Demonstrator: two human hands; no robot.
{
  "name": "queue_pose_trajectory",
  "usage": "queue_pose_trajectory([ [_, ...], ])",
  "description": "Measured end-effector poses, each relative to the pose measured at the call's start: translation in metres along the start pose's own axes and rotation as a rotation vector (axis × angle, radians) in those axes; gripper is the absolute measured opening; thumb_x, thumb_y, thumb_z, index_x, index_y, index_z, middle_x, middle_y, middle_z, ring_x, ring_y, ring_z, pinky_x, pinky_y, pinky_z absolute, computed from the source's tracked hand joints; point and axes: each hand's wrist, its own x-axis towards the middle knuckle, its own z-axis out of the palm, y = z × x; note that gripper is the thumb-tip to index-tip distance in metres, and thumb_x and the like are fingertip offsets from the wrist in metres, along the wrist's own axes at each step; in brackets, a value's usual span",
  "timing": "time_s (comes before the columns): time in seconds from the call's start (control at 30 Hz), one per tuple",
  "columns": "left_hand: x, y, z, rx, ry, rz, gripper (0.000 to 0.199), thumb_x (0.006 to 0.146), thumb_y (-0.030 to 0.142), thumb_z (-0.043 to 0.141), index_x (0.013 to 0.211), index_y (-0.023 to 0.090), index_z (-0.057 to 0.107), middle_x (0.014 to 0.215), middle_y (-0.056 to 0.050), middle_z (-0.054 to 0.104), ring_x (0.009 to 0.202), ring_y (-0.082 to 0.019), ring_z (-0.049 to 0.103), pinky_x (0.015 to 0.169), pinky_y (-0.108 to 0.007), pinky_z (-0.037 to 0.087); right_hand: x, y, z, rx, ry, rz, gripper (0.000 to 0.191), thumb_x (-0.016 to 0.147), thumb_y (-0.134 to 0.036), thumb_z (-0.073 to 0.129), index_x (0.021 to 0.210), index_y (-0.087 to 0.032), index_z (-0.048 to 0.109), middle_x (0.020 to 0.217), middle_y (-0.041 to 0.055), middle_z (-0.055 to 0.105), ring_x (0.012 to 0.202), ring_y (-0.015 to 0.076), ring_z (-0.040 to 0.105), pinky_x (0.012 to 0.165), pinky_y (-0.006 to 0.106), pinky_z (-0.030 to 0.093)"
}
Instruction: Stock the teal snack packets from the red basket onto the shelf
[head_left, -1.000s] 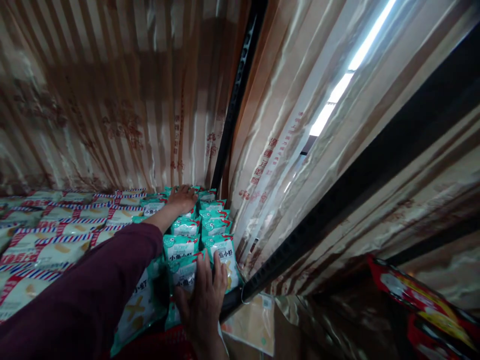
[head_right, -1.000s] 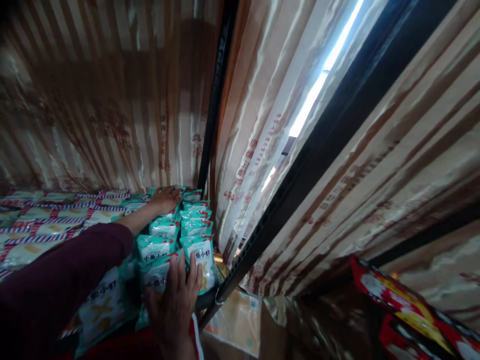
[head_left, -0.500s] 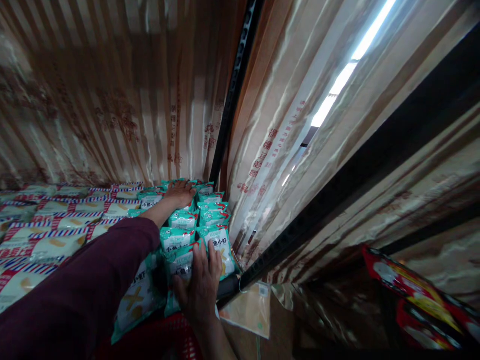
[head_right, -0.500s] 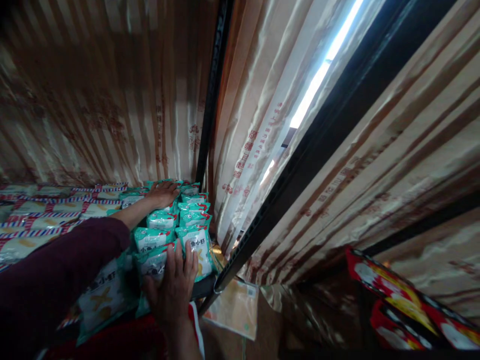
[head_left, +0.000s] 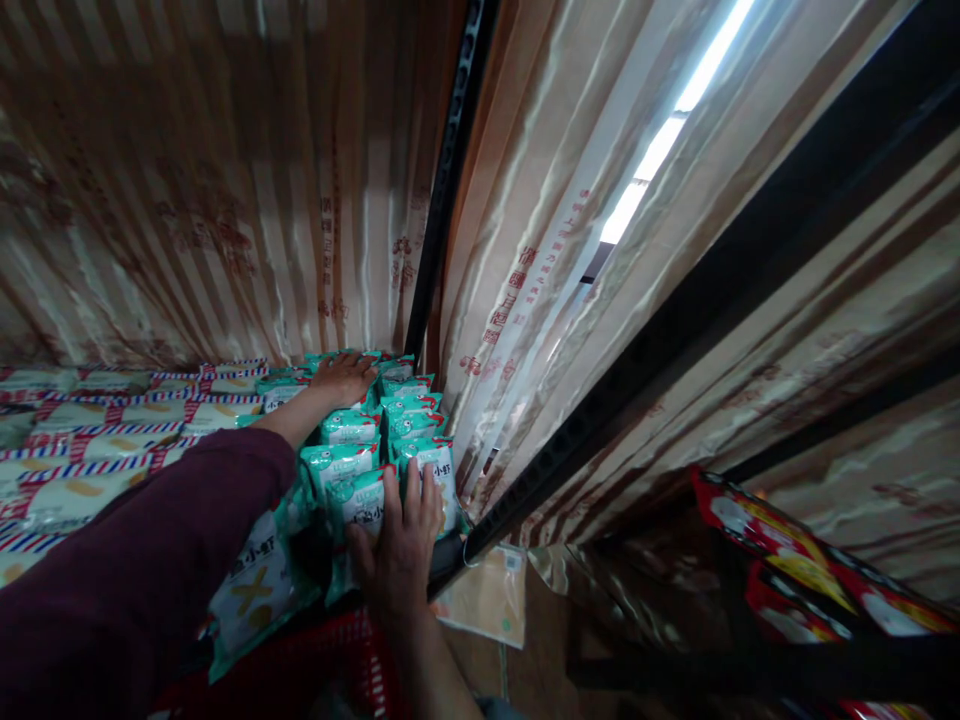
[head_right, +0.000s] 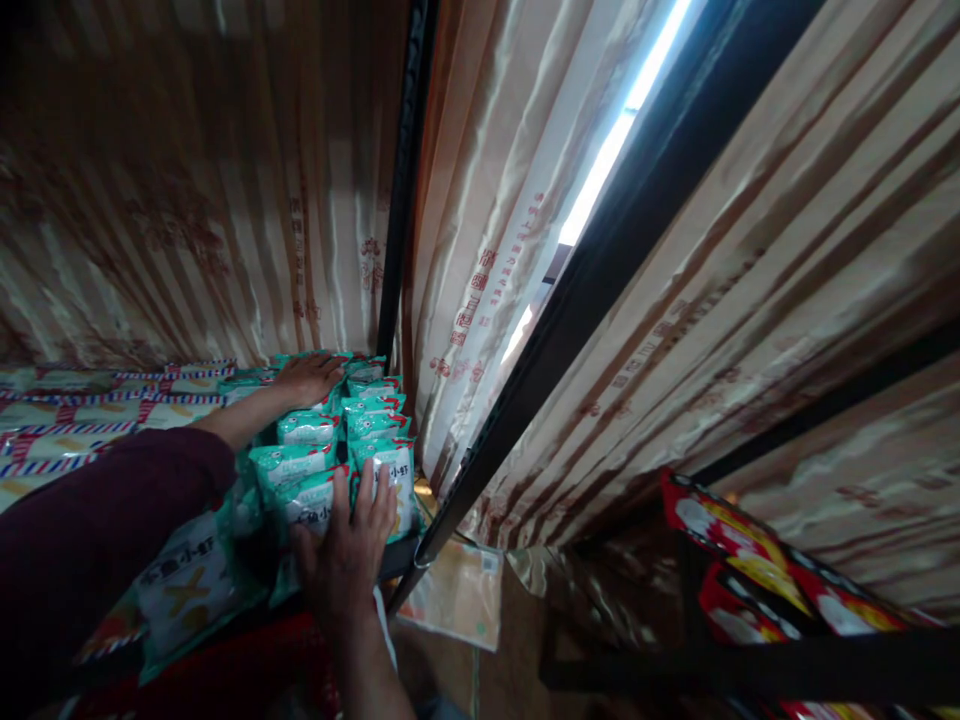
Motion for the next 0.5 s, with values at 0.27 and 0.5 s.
queue_pose_trajectory([
  [0.27, 0.0022, -0.0041, 0.0053, -0.012, 0.03, 0.031, 0.058, 0.091, 0.05, 0.012, 0.14, 0.025, 0.033, 0.148, -0.008, 0.032, 0.137, -0.026, 0.026, 0.108, -0.053, 0.014, -0.001, -0.0007, 0.0024, 0.014, -0.021, -0.027, 0.064, 0.085, -0.049, 0.046, 0.137, -0.014, 0.034, 0.143, 0.0155, 0.037, 0.138, 0.0344, 0.018, 0.102, 0.057, 0.028],
  [0.5, -0.0036, 0.0024, -0.0013, 0.02, 0.105, 0.031, 0.058, 0.091, 0.048, 0.014, 0.137, 0.023, 0.038, 0.146, -0.011, 0.035, 0.137, -0.027, 0.026, 0.109, -0.052, 0.014, -0.0055, 0.0027, -0.0007, 0.08, -0.001, -0.02, 0.074, 0.084, -0.06, 0.037, 0.141, -0.012, 0.026, 0.147, 0.0182, 0.028, 0.139, 0.0366, 0.014, 0.103, 0.061, 0.022],
])
